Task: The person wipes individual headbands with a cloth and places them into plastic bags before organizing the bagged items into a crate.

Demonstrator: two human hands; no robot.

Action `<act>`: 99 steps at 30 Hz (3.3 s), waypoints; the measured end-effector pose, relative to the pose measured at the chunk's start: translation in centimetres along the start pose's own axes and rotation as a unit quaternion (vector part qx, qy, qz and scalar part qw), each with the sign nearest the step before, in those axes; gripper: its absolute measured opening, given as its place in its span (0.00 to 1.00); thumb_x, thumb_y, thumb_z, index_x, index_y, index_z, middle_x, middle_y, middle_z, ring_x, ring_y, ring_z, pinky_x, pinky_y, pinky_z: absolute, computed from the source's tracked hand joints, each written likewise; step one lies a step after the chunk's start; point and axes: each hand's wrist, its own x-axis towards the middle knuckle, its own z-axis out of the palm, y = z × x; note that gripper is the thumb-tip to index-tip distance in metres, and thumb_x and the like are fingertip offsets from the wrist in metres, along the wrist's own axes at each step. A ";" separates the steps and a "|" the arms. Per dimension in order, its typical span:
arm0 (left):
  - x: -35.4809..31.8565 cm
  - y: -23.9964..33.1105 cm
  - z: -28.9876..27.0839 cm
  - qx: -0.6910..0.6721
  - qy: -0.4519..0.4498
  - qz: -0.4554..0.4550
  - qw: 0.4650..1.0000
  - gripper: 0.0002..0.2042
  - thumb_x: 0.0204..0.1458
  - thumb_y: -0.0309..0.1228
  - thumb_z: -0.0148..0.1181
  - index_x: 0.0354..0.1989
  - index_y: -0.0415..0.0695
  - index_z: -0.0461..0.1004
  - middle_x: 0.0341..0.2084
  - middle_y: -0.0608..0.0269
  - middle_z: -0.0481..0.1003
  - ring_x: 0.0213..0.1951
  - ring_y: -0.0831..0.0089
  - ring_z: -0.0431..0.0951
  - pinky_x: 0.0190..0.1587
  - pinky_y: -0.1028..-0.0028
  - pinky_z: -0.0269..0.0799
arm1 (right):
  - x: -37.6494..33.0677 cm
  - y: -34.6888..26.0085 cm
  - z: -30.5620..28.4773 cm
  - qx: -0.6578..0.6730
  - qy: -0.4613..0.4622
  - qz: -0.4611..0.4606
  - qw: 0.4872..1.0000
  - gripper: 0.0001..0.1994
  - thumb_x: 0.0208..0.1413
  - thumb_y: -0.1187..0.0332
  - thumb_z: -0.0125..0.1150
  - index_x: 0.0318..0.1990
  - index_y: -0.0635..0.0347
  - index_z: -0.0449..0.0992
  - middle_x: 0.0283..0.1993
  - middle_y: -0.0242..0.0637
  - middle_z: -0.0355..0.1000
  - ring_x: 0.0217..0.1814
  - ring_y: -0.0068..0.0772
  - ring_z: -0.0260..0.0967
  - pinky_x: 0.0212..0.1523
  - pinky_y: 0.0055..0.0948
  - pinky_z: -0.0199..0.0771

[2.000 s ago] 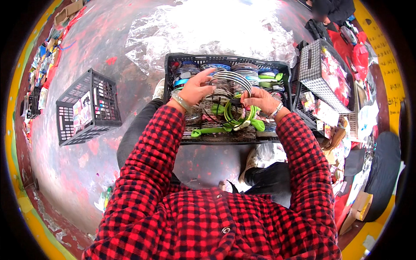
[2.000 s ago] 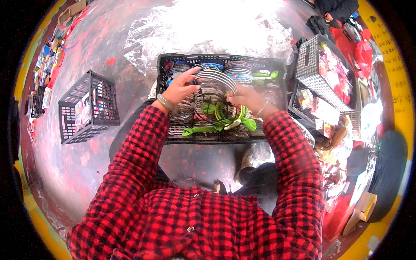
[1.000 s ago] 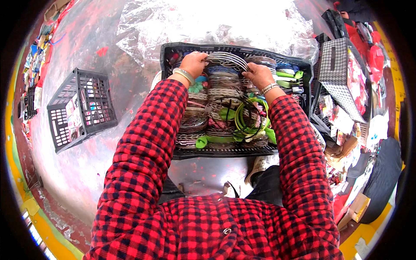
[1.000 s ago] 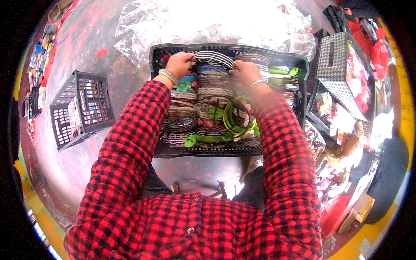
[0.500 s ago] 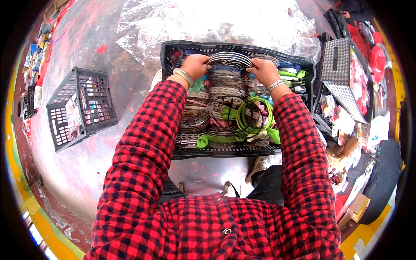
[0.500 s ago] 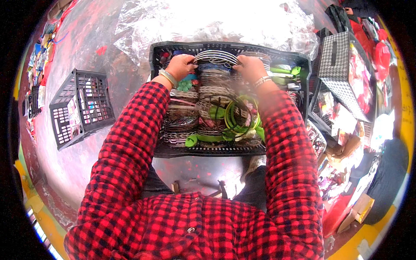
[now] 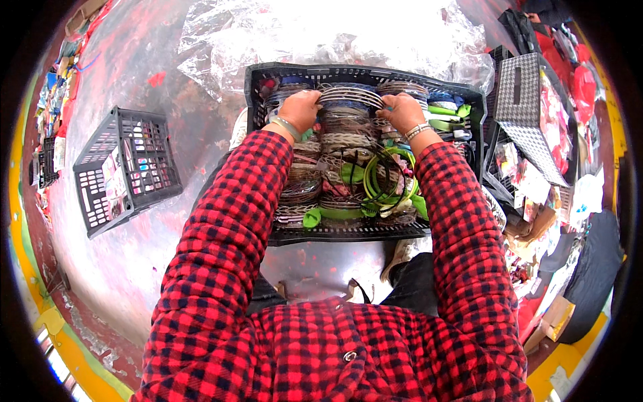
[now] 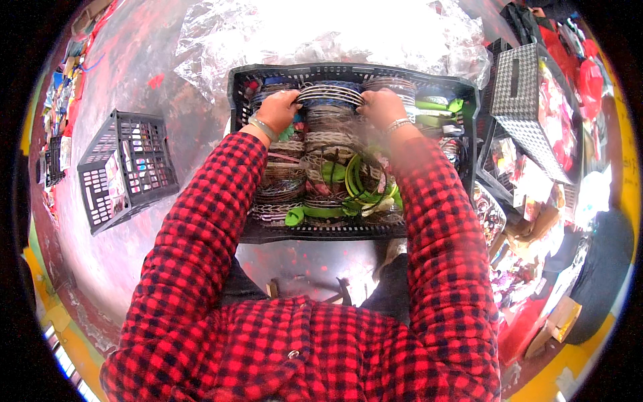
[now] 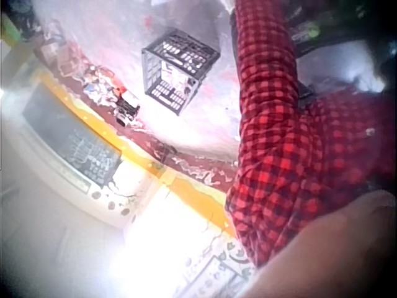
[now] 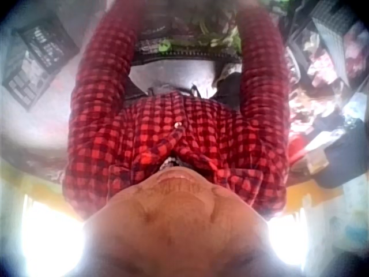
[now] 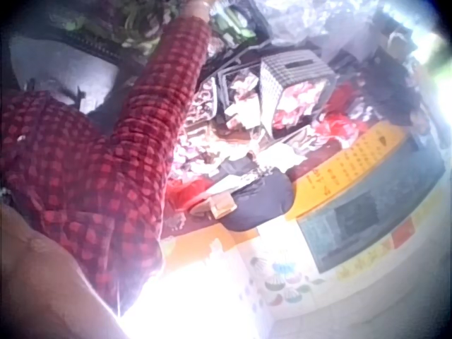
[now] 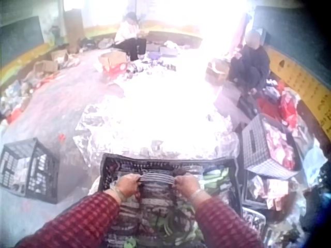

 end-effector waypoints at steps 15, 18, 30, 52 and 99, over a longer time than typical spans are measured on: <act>1.6 1.0 -2.2 0.003 -0.129 0.014 0.992 0.09 0.45 0.30 0.56 0.31 0.40 0.64 0.25 0.48 0.71 0.33 0.49 0.71 0.35 0.59 0.66 | 0.0 1.6 -0.1 -0.012 0.026 -0.034 0.999 0.13 0.41 0.54 0.61 0.31 0.50 0.74 0.29 0.42 0.70 0.35 0.47 0.67 0.35 0.40 0.67; 2.1 0.1 -2.7 0.013 -0.087 0.055 0.995 0.10 0.46 0.33 0.56 0.32 0.41 0.65 0.24 0.49 0.71 0.31 0.51 0.72 0.34 0.60 0.67 | 0.3 1.0 -0.7 -0.012 0.005 -0.011 1.000 0.13 0.42 0.54 0.60 0.28 0.52 0.72 0.25 0.42 0.70 0.31 0.47 0.68 0.32 0.40 0.67; 3.2 -0.3 -2.7 0.021 -0.081 0.017 0.996 0.08 0.46 0.32 0.55 0.33 0.43 0.68 0.24 0.50 0.72 0.32 0.51 0.72 0.34 0.59 0.67 | 0.2 -0.1 -1.2 0.004 -0.046 0.025 0.999 0.14 0.45 0.52 0.57 0.27 0.52 0.71 0.24 0.38 0.70 0.34 0.43 0.69 0.35 0.39 0.63; 2.5 1.0 -3.7 -0.029 -0.134 0.042 0.990 0.11 0.47 0.32 0.56 0.31 0.41 0.61 0.21 0.47 0.70 0.31 0.47 0.71 0.31 0.58 0.65 | 0.5 -0.2 -1.7 -0.054 -0.096 0.059 0.992 0.16 0.42 0.54 0.61 0.35 0.51 0.72 0.33 0.38 0.73 0.41 0.40 0.70 0.41 0.39 0.65; -2.1 2.0 -3.0 0.232 -0.259 0.072 0.935 0.22 0.47 0.29 0.41 0.52 0.36 0.62 0.54 0.51 0.61 0.60 0.63 0.56 0.63 0.66 0.44 | 0.7 -9.6 0.4 -0.014 0.070 -0.170 0.983 0.08 0.47 0.63 0.55 0.33 0.53 0.69 0.32 0.33 0.69 0.40 0.34 0.67 0.39 0.35 0.60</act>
